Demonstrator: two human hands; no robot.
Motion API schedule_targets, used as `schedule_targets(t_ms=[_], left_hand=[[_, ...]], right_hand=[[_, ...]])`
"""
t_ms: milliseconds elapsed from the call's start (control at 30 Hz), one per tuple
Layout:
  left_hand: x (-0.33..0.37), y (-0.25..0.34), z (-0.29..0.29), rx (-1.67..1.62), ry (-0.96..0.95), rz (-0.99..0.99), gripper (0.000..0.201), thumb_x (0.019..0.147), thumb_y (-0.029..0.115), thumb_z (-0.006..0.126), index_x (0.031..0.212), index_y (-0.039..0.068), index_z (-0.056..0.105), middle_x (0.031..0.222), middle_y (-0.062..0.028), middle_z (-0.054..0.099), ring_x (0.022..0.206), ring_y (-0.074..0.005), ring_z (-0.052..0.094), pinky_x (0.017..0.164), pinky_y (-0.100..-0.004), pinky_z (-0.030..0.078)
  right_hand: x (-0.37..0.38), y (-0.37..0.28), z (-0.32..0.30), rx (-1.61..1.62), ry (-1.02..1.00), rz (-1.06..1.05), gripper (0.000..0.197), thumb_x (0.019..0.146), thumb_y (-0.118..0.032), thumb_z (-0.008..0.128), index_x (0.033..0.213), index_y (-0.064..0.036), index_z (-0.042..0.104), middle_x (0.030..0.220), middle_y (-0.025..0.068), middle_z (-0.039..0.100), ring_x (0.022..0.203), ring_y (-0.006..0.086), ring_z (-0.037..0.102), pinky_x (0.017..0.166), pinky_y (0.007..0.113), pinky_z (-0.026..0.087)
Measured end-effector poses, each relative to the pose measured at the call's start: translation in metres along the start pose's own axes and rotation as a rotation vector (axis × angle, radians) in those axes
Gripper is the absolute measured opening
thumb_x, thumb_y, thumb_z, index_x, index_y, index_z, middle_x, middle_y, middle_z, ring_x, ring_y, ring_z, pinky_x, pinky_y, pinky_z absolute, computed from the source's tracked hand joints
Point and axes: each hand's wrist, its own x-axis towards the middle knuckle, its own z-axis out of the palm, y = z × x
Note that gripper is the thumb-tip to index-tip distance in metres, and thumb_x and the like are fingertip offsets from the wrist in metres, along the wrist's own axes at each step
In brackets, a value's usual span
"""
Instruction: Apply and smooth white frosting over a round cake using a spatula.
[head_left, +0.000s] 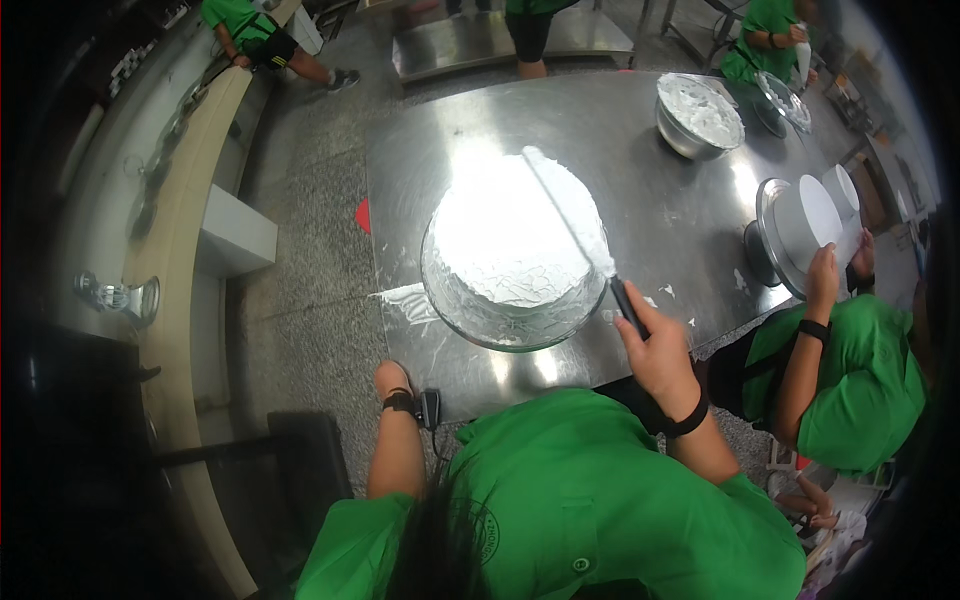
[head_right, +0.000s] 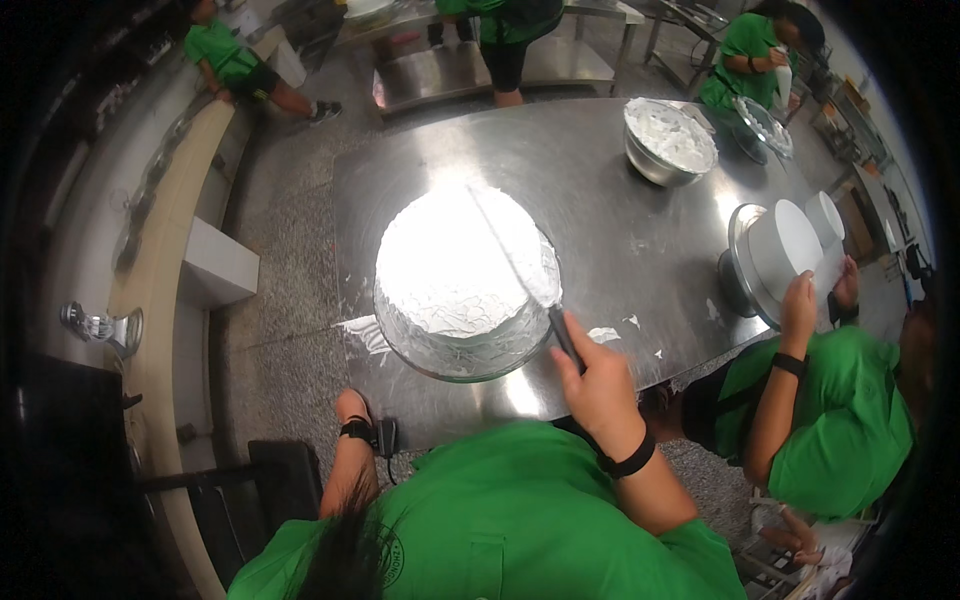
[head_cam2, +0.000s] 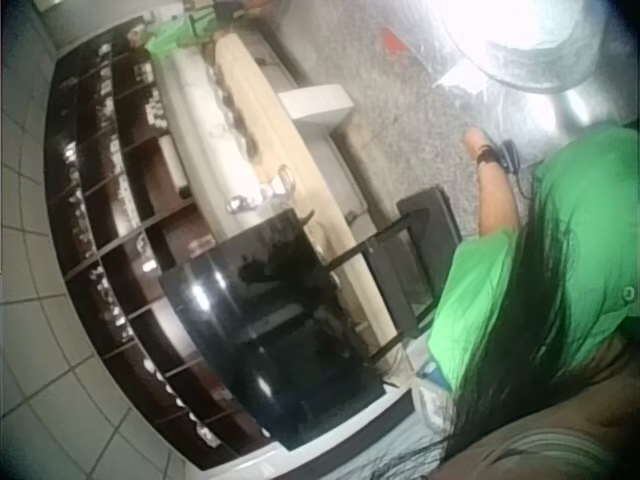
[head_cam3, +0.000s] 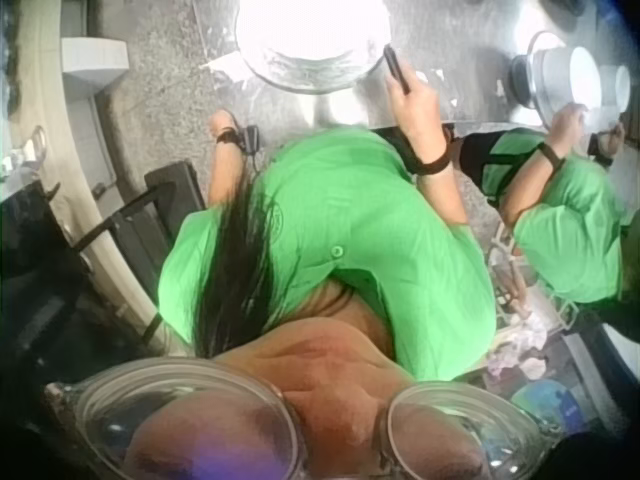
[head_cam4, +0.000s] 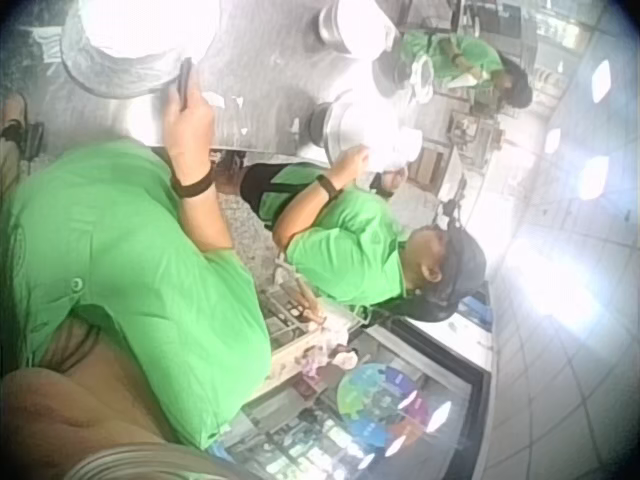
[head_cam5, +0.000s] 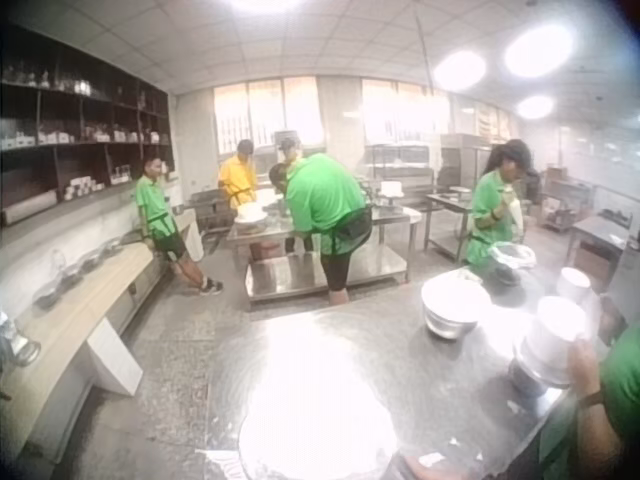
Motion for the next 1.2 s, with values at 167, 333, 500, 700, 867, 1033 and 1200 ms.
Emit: schedule_targets(t_ms=[167, 333, 500, 700, 867, 1033, 1200], left_hand=[[0.004, -0.002, -0.001, 0.037, -0.033, 0.048, 0.048, 0.094, 0.025, 0.035, 0.119, -0.011, 0.055, 0.123, -0.0265, 0.057, 0.109, -0.0410, 0.056, 0.093, -0.0450, 0.042], [-0.009, 0.004, -0.001, -0.037, -0.008, 0.015, 0.047, 0.093, 0.025, 0.036, 0.116, -0.010, 0.057, 0.120, -0.0270, 0.058, 0.108, -0.0403, 0.057, 0.093, -0.0439, 0.042], [0.010, -0.007, 0.001, -0.001, 0.008, 0.008, 0.047, 0.093, 0.025, 0.036, 0.116, -0.010, 0.058, 0.119, -0.0265, 0.059, 0.108, -0.0404, 0.058, 0.092, -0.0437, 0.043], [0.011, -0.005, 0.002, 0.044, 0.014, 0.000, 0.048, 0.092, 0.025, 0.036, 0.115, -0.011, 0.058, 0.120, -0.0264, 0.059, 0.109, -0.0410, 0.057, 0.092, -0.0439, 0.044], [0.028, -0.014, 0.006, 0.010, -0.009, 0.000, 0.048, 0.092, 0.026, 0.036, 0.116, -0.010, 0.058, 0.120, -0.0268, 0.058, 0.108, -0.0410, 0.058, 0.093, -0.0434, 0.044], [0.006, -0.002, 0.001, -0.018, -0.026, -0.011, 0.048, 0.092, 0.025, 0.036, 0.117, -0.011, 0.057, 0.122, -0.0272, 0.057, 0.110, -0.0403, 0.057, 0.093, -0.0430, 0.043], [0.007, -0.003, 0.002, 0.014, -0.024, 0.025, 0.048, 0.092, 0.025, 0.037, 0.117, -0.011, 0.057, 0.121, -0.0268, 0.058, 0.110, -0.0405, 0.057, 0.093, -0.0431, 0.043]], right_hand=[[-0.022, -0.022, 0.015, -0.056, -0.207, -0.152, 0.050, 0.083, -0.012, 0.067, 0.131, -0.0054, 0.052, 0.080, 0.0222, 0.063, 0.070, 0.0376, 0.061, 0.066, 0.038, 0.048], [-0.030, -0.033, 0.012, -0.025, -0.384, -0.155, 0.051, 0.082, -0.014, 0.069, 0.130, -0.0075, 0.053, 0.069, 0.0170, 0.059, 0.062, 0.0321, 0.058, 0.058, 0.038, 0.044], [-0.016, -0.023, -0.005, 0.077, -0.174, -0.240, 0.044, 0.082, -0.014, 0.068, 0.126, -0.0093, 0.058, 0.076, 0.0186, 0.062, 0.064, 0.0333, 0.059, 0.061, 0.037, 0.047], [-0.004, -0.003, -0.009, -0.036, 0.032, -0.055, 0.042, 0.082, -0.011, 0.067, 0.123, -0.0058, 0.060, 0.073, 0.0216, 0.060, 0.062, 0.0355, 0.058, 0.059, 0.040, 0.045], [-0.029, -0.018, 0.011, -0.171, -0.107, -0.157, 0.046, 0.082, -0.015, 0.067, 0.126, -0.0088, 0.057, 0.067, 0.0178, 0.057, 0.059, 0.0344, 0.057, 0.055, 0.041, 0.046], [-0.035, -0.035, 0.008, -0.024, -0.366, -0.205, 0.049, 0.081, -0.013, 0.069, 0.128, -0.0104, 0.057, 0.062, 0.0141, 0.052, 0.056, 0.0303, 0.052, 0.055, 0.039, 0.043], [-0.020, -0.024, -0.005, 0.010, -0.341, -0.277, 0.044, 0.081, -0.014, 0.068, 0.124, -0.0106, 0.060, 0.065, 0.0147, 0.056, 0.059, 0.0307, 0.055, 0.058, 0.039, 0.045]])
